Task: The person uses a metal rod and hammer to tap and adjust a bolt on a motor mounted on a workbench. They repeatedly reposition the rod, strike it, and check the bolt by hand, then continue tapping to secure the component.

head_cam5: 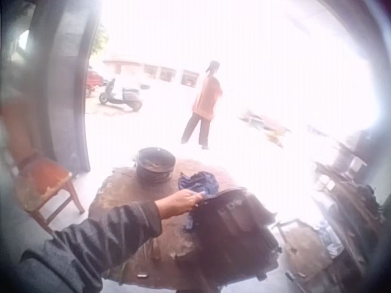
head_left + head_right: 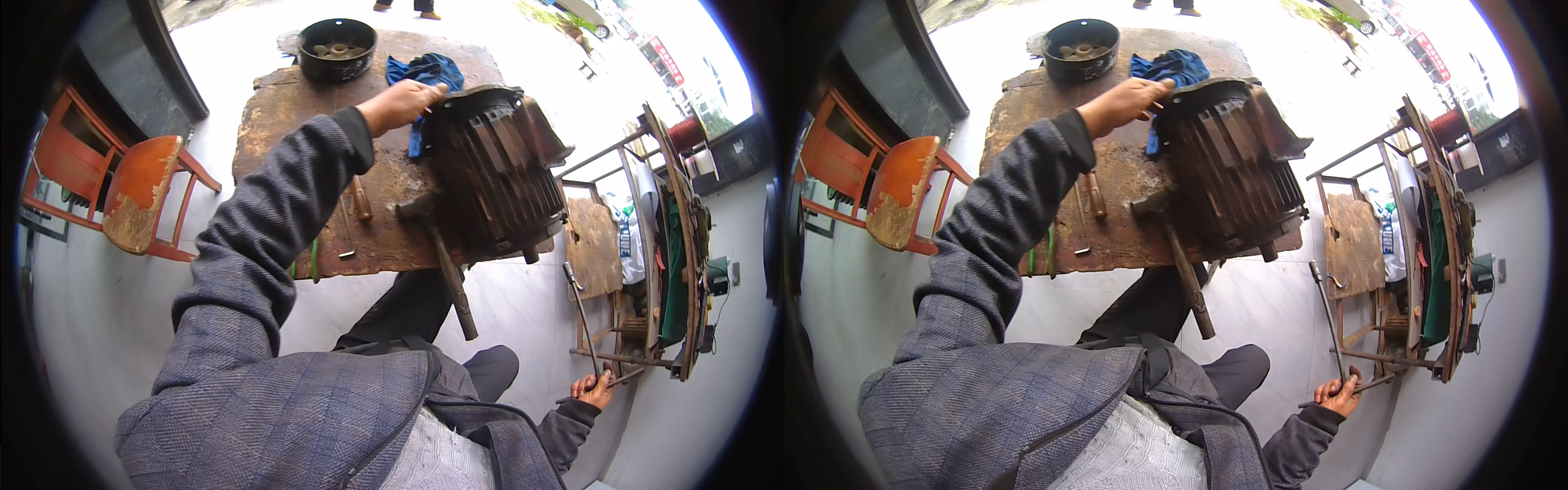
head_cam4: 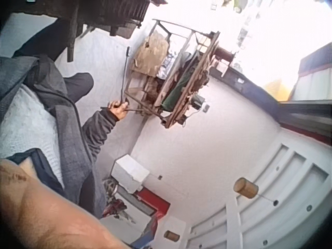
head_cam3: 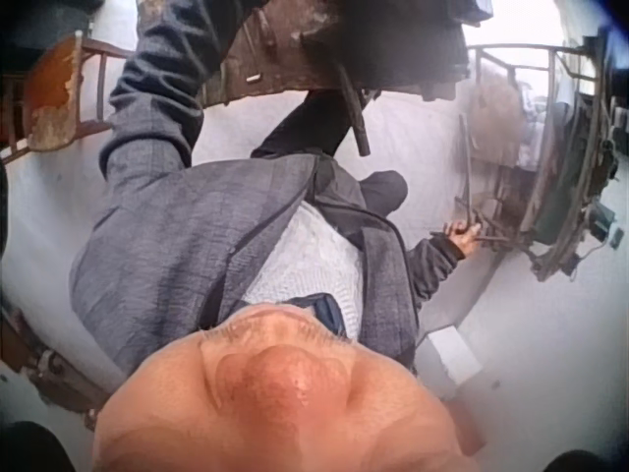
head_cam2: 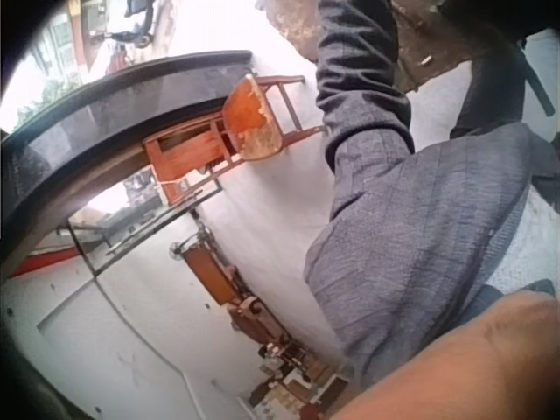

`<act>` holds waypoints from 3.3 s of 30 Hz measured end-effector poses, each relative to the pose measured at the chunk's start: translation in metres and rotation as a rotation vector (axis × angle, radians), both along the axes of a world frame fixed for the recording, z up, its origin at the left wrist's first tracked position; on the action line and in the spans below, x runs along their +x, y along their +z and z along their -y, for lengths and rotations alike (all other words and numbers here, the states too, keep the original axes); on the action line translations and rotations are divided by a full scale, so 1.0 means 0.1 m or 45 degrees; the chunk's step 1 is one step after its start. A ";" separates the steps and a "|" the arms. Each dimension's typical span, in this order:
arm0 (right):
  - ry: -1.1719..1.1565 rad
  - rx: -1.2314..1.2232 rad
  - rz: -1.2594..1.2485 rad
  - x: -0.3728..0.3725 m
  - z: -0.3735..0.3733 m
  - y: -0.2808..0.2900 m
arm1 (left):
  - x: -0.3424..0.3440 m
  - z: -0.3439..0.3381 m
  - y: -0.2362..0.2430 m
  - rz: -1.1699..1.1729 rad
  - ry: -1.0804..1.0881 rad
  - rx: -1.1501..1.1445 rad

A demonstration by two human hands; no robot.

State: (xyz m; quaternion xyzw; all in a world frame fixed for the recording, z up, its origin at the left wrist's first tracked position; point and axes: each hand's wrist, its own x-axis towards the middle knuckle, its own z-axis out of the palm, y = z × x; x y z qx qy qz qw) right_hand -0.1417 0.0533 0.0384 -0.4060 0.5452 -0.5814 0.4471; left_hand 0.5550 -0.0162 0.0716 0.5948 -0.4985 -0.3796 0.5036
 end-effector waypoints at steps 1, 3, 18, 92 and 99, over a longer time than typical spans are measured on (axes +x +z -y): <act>0.033 -0.035 0.016 0.00 0.01 0.03 | -0.02 0.02 0.00 0.075 0.050 0.103; 0.078 -0.050 0.008 0.03 0.02 0.06 | -0.05 0.05 -0.01 0.213 -0.006 0.044; 0.133 -0.131 -0.100 0.41 -0.23 0.10 | -0.10 0.06 -0.23 0.083 0.182 -0.248; 0.900 -0.509 0.479 1.19 -0.47 0.41 | -0.13 -2.25 -0.20 0.920 0.810 -0.384; 0.930 -0.428 0.381 1.62 -0.50 0.39 | 0.13 -2.19 -0.42 1.207 0.607 -0.167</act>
